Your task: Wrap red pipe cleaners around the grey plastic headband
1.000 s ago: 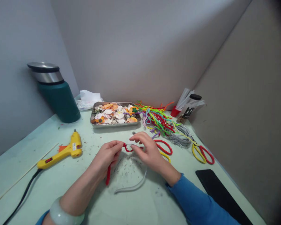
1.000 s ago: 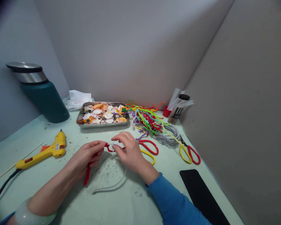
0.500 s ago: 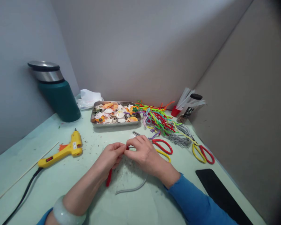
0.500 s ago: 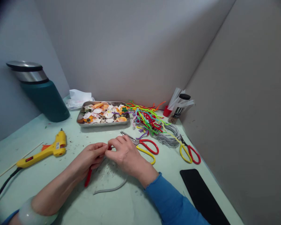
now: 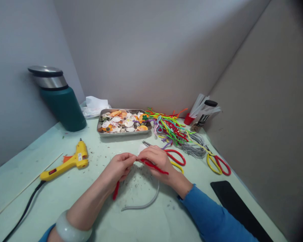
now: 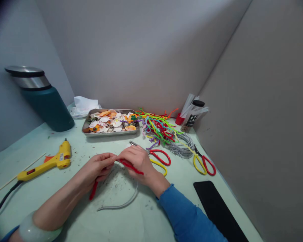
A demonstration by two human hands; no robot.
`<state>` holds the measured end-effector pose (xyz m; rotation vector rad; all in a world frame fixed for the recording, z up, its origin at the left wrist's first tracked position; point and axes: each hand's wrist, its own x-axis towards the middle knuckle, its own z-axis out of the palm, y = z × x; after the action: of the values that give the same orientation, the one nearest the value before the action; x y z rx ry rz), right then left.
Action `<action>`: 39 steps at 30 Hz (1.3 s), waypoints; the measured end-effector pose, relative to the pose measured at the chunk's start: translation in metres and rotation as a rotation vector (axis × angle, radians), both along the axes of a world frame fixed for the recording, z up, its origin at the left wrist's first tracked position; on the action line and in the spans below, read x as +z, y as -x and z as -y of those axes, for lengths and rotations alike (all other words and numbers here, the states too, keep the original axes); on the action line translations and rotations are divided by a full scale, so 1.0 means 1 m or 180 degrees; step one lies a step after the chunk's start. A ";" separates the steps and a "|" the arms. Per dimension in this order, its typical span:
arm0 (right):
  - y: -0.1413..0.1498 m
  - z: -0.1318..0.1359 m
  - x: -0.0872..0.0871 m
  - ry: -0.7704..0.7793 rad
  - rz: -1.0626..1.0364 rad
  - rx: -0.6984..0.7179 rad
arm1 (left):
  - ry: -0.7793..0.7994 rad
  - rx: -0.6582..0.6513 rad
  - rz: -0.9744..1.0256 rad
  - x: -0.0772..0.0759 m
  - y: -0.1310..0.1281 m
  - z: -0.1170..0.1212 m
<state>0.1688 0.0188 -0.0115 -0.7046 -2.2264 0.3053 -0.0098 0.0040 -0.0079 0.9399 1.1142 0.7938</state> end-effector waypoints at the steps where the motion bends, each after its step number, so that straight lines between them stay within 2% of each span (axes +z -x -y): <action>1: 0.001 0.001 0.000 0.0166 -0.0153 -0.0030 | -0.0011 -0.0008 -0.0025 0.000 0.000 0.000; 9: 0.010 0.005 -0.001 0.1695 -0.1001 -0.0583 | -0.0126 -0.0130 -0.0335 0.003 -0.004 0.003; 19: 0.012 0.003 0.003 0.3111 -0.1610 -0.0275 | -0.0619 -0.0263 -0.0614 0.006 -0.006 0.006; 23: 0.012 0.003 -0.002 0.3235 -0.1802 -0.0187 | -0.0710 -0.0198 -0.0783 0.009 -0.007 0.007; 27: 0.014 0.000 -0.011 0.3283 -0.1790 -0.0186 | -0.0529 -0.0094 -0.0633 0.008 -0.007 0.004; 33: 0.015 -0.001 -0.013 0.3345 -0.1602 -0.0241 | -0.0332 0.0424 -0.0626 0.002 -0.003 -0.001; 39: 0.015 0.002 -0.012 0.3455 -0.1580 -0.0337 | -0.0201 0.0419 -0.0417 0.002 -0.003 0.000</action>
<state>0.1541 0.0171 -0.0234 -1.1193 -1.4180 1.5038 -0.0066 0.0037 -0.0055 0.9901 1.2814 0.8887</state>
